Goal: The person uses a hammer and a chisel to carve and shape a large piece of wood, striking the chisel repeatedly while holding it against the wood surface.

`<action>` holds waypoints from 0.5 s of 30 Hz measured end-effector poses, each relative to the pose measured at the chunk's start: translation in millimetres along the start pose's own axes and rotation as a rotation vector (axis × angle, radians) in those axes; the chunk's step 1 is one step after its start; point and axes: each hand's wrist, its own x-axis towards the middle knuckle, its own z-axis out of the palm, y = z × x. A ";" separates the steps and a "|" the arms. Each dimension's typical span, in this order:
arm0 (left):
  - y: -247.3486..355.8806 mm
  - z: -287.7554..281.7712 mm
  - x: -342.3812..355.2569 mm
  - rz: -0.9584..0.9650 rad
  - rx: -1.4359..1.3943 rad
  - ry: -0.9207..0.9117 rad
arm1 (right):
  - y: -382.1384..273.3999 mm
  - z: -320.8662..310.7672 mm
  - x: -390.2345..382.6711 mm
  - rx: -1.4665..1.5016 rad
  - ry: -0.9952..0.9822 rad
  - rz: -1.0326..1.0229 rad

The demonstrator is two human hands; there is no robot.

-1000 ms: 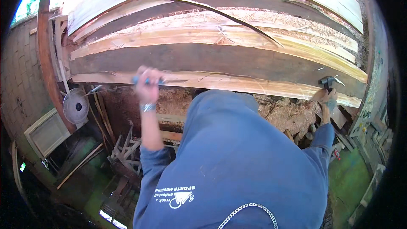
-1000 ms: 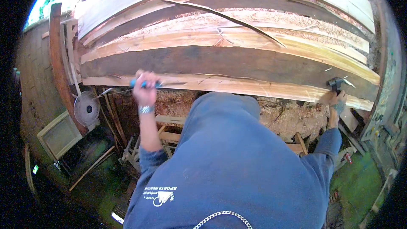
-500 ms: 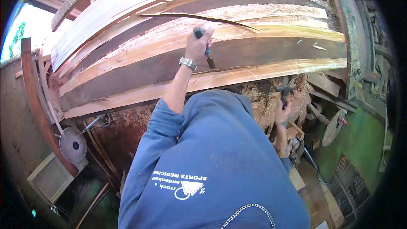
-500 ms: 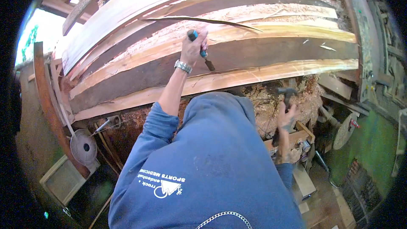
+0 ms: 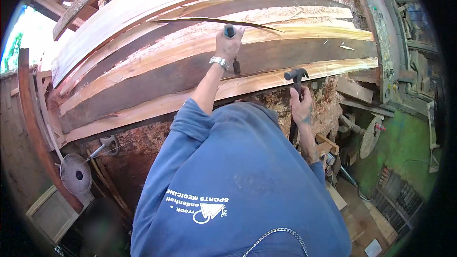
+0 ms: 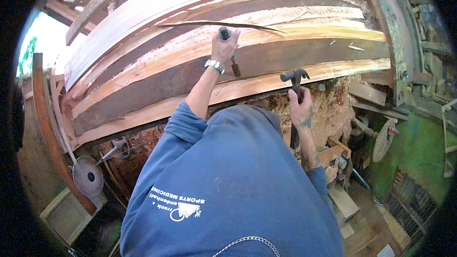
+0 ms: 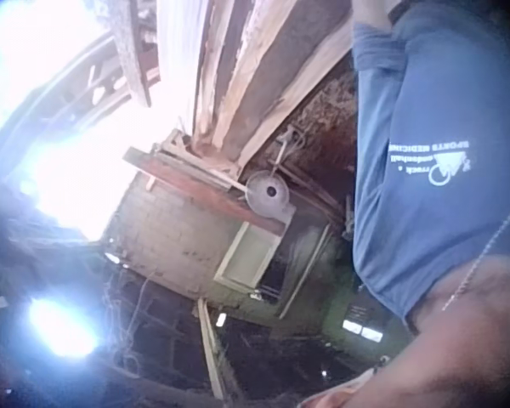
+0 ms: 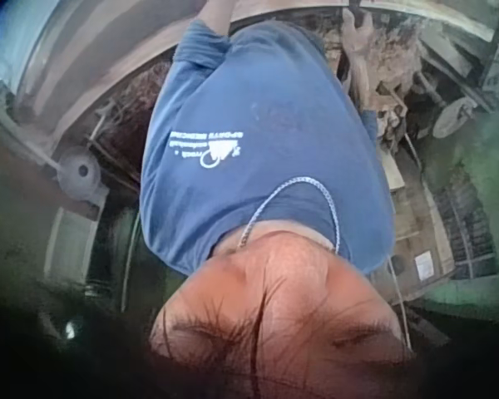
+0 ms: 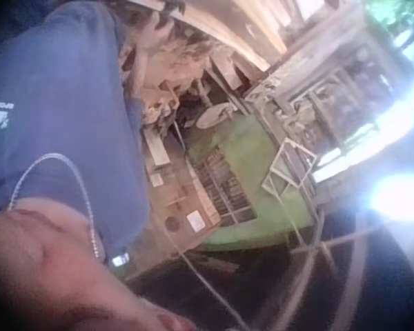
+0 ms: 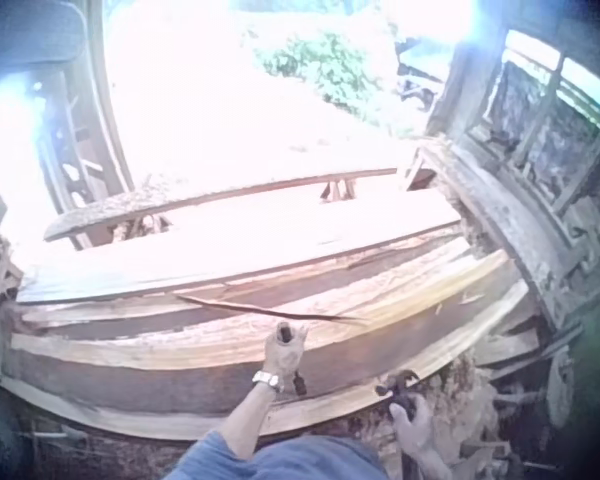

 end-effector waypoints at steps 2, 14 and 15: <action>6.1 -14.0 -7.8 -0.024 -0.177 -0.125 | -40.1 9.7 12.9 0.043 -0.051 0.083; -2.6 1.9 -2.6 0.100 0.241 0.177 | -284.1 30.8 123.5 0.191 -0.361 -0.463; -4.0 -1.3 -3.4 0.059 0.251 0.069 | -293.0 32.6 127.9 0.235 -0.351 -0.516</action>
